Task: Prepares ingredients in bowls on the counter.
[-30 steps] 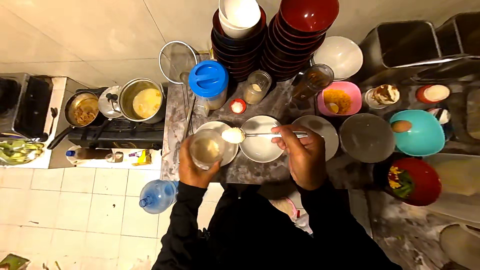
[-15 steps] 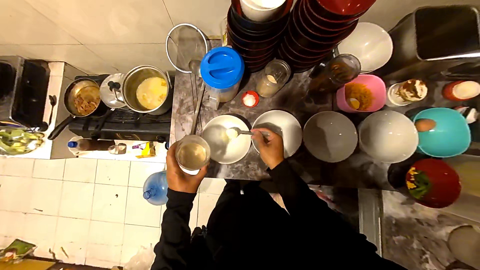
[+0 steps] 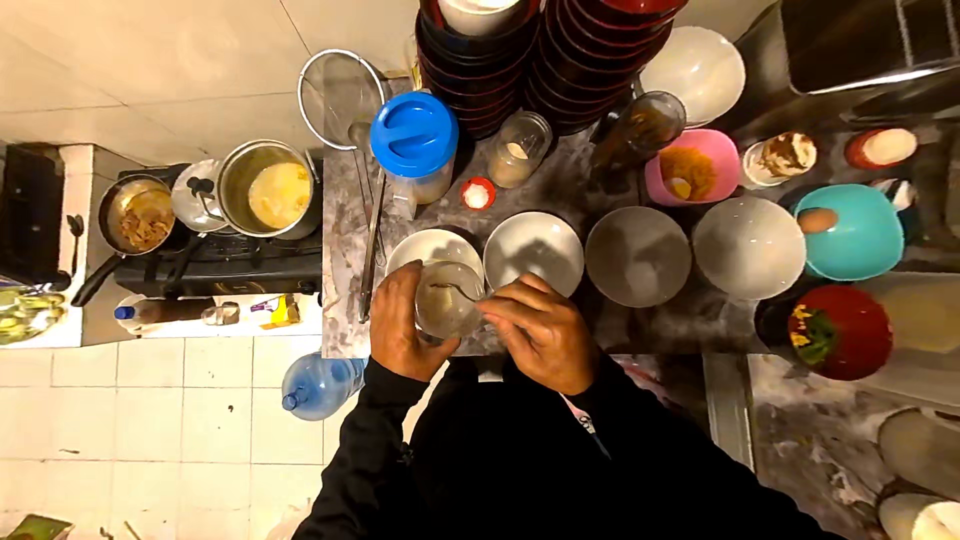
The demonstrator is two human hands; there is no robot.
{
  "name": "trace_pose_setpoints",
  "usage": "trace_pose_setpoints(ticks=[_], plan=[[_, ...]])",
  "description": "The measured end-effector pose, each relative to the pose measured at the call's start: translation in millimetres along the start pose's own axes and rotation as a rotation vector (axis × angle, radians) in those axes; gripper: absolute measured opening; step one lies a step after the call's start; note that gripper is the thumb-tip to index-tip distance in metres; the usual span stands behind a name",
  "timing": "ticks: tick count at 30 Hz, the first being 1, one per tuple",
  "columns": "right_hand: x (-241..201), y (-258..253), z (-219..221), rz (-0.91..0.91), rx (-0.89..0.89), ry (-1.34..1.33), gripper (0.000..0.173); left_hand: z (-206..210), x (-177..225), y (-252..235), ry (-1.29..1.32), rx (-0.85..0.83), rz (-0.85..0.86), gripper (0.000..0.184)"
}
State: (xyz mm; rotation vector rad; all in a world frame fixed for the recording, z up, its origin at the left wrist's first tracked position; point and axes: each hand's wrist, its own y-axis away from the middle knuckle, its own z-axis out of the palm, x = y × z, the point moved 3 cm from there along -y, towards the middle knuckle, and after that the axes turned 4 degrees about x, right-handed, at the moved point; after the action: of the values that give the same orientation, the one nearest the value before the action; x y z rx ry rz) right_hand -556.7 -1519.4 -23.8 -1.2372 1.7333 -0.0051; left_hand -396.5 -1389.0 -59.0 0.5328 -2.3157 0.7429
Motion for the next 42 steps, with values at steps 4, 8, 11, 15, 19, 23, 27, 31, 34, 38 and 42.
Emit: trace_pose_setpoints(ticks=[4,8,11,15,19,23,27,31,34,38,42], plan=[[3.2,17.1,-8.6,0.094,0.007,-0.037,0.022,20.1,16.5,-3.9,-0.036,-0.004,0.006,0.097],[11.4,29.8,-14.1,0.257,0.102,-0.115,0.021,45.9,34.5,-8.2,-0.09,-0.011,-0.002,0.099],[26.3,35.3,-26.8,0.456,0.162,-0.239,0.019,59.5,42.8,-8.9,-0.11,-0.005,0.001,0.101],[50.7,37.4,-50.6,0.609,0.25,-0.373,0.016,74.4,49.1,-10.2,-0.068,-0.007,-0.043,0.103],[66.3,35.9,-72.0,0.671,0.259,-0.394,0.016,86.3,52.8,-12.7,-0.042,-0.007,-0.068,0.104],[77.2,31.3,-91.3,0.67,0.289,-0.413,0.018,95.7,50.5,-17.7,-0.024,0.001,-0.083,0.105],[84.6,27.1,-112.8,0.661,0.346,-0.468,0.018,94.5,43.9,-22.3,-0.013,0.011,-0.123,0.105],[98.4,32.5,-128.3,0.698,0.416,-0.467,0.018,80.3,34.9,-22.5,-0.029,0.049,-0.16,0.108],[119.4,44.0,-119.1,0.766,0.407,-0.353,0.018,71.2,28.0,-20.2,-0.052,0.06,-0.188,0.11],[151.2,64.9,-87.1,0.723,0.278,-0.12,0.021,74.2,30.4,-19.9,-0.069,0.028,-0.19,0.111],[122.3,65.1,-114.4,0.358,0.396,-0.037,0.021,84.1,42.0,-23.2,-0.028,0.007,-0.101,0.108]])
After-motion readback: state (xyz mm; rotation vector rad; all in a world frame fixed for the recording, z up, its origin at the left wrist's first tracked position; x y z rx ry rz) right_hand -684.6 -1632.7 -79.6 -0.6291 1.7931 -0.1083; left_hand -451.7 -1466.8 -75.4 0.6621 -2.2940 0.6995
